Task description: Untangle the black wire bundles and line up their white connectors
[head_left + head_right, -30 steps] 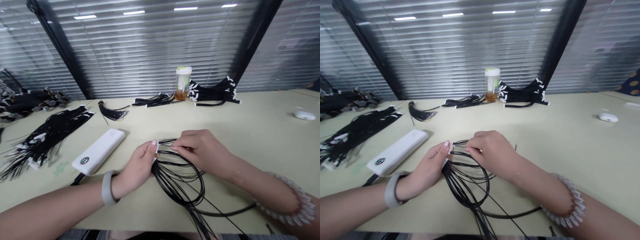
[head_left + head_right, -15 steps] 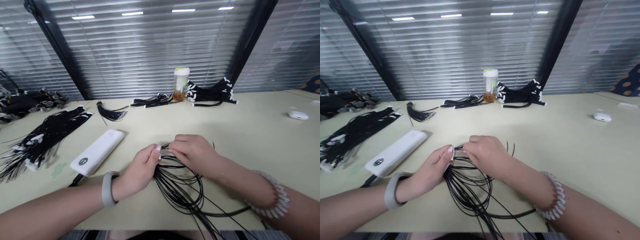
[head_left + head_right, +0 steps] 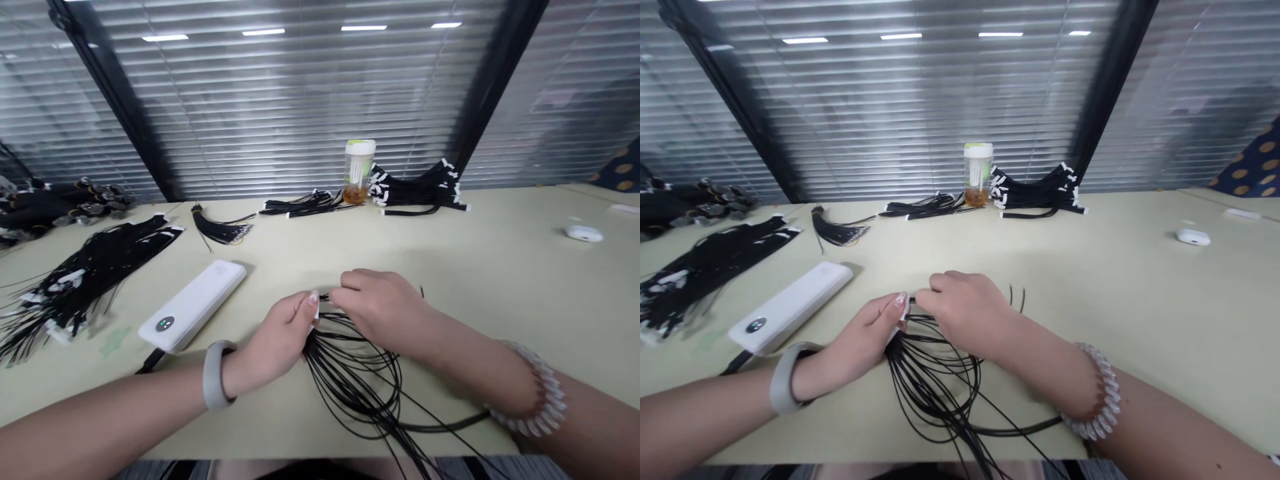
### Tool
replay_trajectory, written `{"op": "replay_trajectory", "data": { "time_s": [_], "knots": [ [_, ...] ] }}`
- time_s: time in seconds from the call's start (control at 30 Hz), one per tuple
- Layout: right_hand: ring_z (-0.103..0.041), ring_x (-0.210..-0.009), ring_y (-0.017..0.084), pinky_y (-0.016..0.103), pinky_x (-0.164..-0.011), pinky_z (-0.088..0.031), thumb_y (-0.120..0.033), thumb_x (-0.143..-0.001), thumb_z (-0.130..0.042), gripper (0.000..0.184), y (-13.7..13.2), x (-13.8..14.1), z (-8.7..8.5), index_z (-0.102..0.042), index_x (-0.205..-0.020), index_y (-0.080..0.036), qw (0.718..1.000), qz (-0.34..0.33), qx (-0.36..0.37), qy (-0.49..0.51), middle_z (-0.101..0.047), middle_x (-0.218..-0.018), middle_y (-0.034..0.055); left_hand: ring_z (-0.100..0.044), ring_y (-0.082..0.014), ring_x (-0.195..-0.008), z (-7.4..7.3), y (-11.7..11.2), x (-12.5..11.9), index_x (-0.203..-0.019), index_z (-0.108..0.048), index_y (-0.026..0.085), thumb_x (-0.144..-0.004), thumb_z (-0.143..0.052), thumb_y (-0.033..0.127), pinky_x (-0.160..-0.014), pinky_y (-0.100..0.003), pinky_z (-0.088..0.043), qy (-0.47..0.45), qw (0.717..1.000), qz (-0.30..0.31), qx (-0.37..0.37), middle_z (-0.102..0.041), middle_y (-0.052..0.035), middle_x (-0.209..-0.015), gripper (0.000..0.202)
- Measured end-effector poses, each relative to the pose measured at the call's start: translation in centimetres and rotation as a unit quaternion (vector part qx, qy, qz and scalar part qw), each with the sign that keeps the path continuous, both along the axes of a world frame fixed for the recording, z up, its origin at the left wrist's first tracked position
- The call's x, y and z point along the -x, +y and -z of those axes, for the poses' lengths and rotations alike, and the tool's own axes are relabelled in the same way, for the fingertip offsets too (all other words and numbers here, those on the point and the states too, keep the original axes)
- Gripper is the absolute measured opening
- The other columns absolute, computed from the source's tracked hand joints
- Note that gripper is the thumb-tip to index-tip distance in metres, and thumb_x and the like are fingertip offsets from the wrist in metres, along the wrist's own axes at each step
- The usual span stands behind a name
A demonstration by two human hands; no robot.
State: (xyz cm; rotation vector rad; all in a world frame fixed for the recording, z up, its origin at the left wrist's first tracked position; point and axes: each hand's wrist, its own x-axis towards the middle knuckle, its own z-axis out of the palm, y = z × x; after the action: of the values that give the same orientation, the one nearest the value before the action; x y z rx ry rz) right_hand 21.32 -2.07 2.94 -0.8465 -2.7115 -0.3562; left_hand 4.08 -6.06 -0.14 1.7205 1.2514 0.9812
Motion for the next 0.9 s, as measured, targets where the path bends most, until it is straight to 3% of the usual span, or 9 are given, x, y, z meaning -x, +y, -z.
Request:
{"op": "replay_trajectory", "data": {
  "time_s": [0.13,0.33,0.47,0.57,0.67,0.77,0.9],
  "knots": [
    [-0.042,-0.059,0.011,0.025,-0.049,-0.02,-0.023,-0.084,-0.048,0.014,0.6,-0.4,-0.4,-0.052,-0.072,-0.018,0.999,0.02,0.025,0.007,-0.051,-0.069,-0.0003,-0.035,-0.0102,-0.052,-0.1,-0.2,0.0,-0.064,-0.04,0.018,-0.089,-0.031,0.045,-0.05,-0.023,-0.032,-0.034,0.999,-0.027,0.025,-0.036,0.0039,-0.057,0.039],
    [-0.046,-0.07,0.014,0.024,-0.055,-0.03,-0.039,-0.074,-0.062,0.026,0.9,-1.5,-1.6,-0.05,-0.076,-0.017,0.988,0.011,0.024,0.155,-0.051,-0.079,0.0027,-0.037,-0.0109,-0.054,-0.1,-0.1,-0.1,-0.062,-0.04,0.017,-0.087,-0.035,0.05,-0.05,-0.023,-0.033,-0.051,0.994,-0.093,0.028,-0.039,0.0027,-0.058,0.041],
    [-0.038,-0.055,0.01,0.024,-0.05,-0.025,-0.035,-0.081,-0.053,0.027,-0.2,-1.6,-2.5,-0.047,-0.061,-0.017,0.981,0.002,0.04,0.19,-0.047,-0.061,0.0002,-0.036,-0.0103,-0.048,0.3,0.2,0.0,-0.065,-0.041,0.018,-0.086,-0.037,0.051,-0.047,-0.023,-0.033,-0.104,0.988,-0.101,0.054,-0.038,0.004,-0.054,0.04],
    [-0.032,-0.046,0.008,0.024,-0.047,-0.023,-0.034,-0.086,-0.044,0.04,-0.8,-1.7,-3.0,-0.041,-0.05,-0.016,0.982,-0.011,0.163,0.099,-0.039,-0.047,-0.0022,-0.036,-0.0101,-0.045,0.2,0.5,0.0,-0.065,-0.042,0.018,-0.085,-0.039,0.052,-0.046,-0.023,-0.032,-0.12,0.984,-0.111,0.071,-0.038,0.0045,-0.051,0.039],
    [-0.031,-0.043,0.007,0.023,-0.046,-0.022,-0.037,-0.089,-0.038,0.041,-0.9,-1.8,-3.2,-0.043,-0.054,-0.016,0.965,-0.003,0.261,0.035,-0.04,-0.047,-0.0027,-0.037,-0.01,-0.044,-0.1,0.6,-0.2,-0.065,-0.043,0.018,-0.083,-0.042,0.051,-0.044,-0.023,-0.032,-0.147,0.976,-0.129,0.101,-0.039,0.0044,-0.051,0.038],
    [-0.029,-0.044,0.007,0.023,-0.046,-0.022,-0.033,-0.087,-0.04,0.035,-0.8,-1.6,-2.9,-0.042,-0.056,-0.017,0.966,-0.001,0.258,0.035,-0.038,-0.049,-0.0039,-0.038,-0.0097,-0.043,-0.4,0.6,-0.3,-0.065,-0.043,0.018,-0.082,-0.043,0.051,-0.044,-0.023,-0.033,-0.163,0.969,-0.148,0.115,-0.039,0.0047,-0.051,0.037],
    [-0.028,-0.047,0.006,0.022,-0.047,-0.022,-0.021,-0.083,-0.042,0.03,-0.8,-0.9,-1.7,-0.038,-0.054,-0.016,0.961,-0.041,0.265,0.066,-0.034,-0.049,-0.005,-0.039,-0.01,-0.043,-0.5,0.4,-0.3,-0.066,-0.044,0.018,-0.083,-0.041,0.051,-0.043,-0.023,-0.033,-0.112,0.978,-0.147,0.095,-0.038,0.0052,-0.05,0.037]
  ]
}}
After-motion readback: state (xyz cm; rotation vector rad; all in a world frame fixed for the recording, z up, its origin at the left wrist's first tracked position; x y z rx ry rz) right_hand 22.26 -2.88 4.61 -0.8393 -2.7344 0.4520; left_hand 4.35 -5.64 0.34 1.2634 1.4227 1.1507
